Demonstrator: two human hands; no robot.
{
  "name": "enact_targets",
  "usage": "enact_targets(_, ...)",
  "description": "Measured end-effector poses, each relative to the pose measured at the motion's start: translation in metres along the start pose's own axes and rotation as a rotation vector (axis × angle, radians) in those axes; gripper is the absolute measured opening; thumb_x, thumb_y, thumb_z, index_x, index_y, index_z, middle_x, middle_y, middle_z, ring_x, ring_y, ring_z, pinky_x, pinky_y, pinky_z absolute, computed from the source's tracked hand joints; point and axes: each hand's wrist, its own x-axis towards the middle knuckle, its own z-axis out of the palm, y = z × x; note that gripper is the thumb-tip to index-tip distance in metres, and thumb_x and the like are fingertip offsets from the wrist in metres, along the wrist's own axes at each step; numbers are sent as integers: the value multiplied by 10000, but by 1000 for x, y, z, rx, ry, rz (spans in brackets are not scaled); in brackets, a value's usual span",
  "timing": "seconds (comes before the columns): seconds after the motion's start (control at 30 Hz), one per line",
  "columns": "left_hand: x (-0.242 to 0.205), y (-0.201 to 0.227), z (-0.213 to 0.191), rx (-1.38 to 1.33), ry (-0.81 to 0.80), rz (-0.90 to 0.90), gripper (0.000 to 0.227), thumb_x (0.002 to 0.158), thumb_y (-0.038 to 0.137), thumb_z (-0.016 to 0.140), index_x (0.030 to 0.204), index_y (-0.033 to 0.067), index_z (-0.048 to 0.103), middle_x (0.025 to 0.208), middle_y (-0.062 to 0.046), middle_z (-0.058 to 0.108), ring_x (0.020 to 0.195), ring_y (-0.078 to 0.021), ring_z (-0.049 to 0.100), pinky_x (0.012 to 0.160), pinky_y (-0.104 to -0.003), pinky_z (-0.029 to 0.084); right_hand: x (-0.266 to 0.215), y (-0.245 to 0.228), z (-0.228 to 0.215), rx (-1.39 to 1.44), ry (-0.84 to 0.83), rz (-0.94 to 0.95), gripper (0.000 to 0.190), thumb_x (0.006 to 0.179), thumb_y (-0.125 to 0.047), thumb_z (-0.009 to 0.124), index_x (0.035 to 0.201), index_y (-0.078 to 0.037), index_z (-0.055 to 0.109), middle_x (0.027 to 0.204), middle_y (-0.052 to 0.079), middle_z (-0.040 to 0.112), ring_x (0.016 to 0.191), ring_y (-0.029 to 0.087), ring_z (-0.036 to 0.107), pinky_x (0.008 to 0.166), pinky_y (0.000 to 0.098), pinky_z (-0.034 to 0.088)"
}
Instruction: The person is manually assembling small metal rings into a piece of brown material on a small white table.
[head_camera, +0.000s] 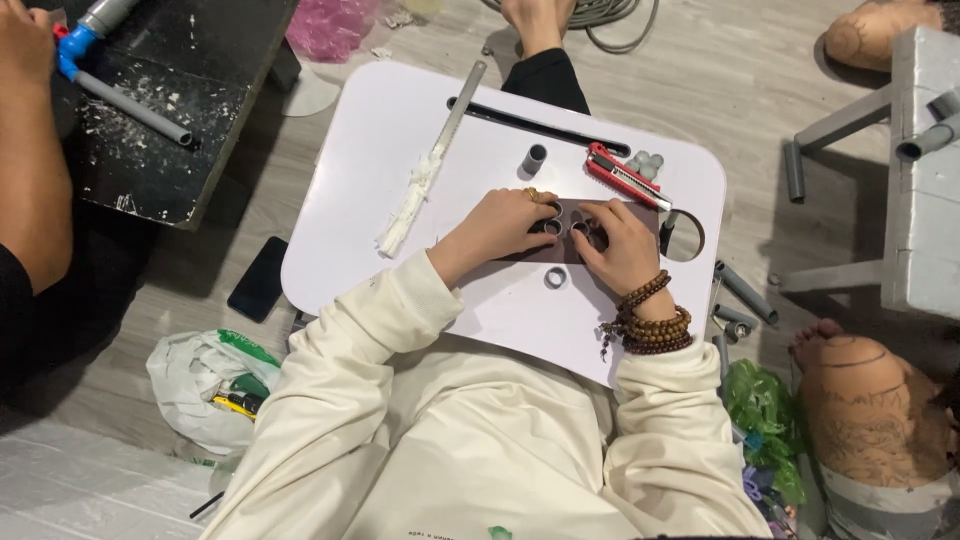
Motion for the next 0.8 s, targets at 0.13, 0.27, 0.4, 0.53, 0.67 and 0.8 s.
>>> enact_targets(0.13,1,1,-3,2,-6,9,440,957,455,724,1262,140,765,1336,-69,734,1070,-347,758,824,-474,624,2,-7,-6,44,-27,21,348,997,-335,745,1264,-112,723,907,37,607,864,304,702,739,416,572)
enact_targets(0.27,1,5,-7,-3,-27,-3,440,960,443,731,1263,126,762,1345,-69,730,1076,-337,756,832,-461,619,0,-2,-4,57,-70,20,375,947,-318,791,1246,-102,724,835,49,603,845,320,704,729,432,562)
enact_targets(0.4,0,10,-15,-24,-46,-10,450,963,435,737,1278,115,758,1361,-86,722,1090,-348,751,852,-468,618,-3,10,6,18,-53,-9,290,958,-291,782,1199,-138,732,805,43,621,814,308,708,702,411,567)
enact_targets(0.53,-1,12,-16,-28,-57,-16,442,963,430,745,1283,125,759,1371,-86,717,1095,-351,748,857,-475,615,-4,18,8,29,-28,5,257,987,-269,779,1185,-118,717,786,33,615,786,297,707,688,392,559)
enact_targets(0.67,-1,10,-13,-29,-64,-8,448,949,444,754,1281,144,766,1378,-79,714,1102,-360,746,870,-491,614,-5,12,4,34,-58,40,261,967,-243,798,1149,-76,712,744,62,644,742,318,709,664,405,557)
enact_targets(0.8,-1,6,-11,-45,-52,0,450,939,464,759,1238,128,783,1370,-85,718,1101,-371,746,870,-497,621,0,10,1,133,-81,60,351,947,-254,822,1223,-79,695,775,68,654,719,309,688,650,402,537)
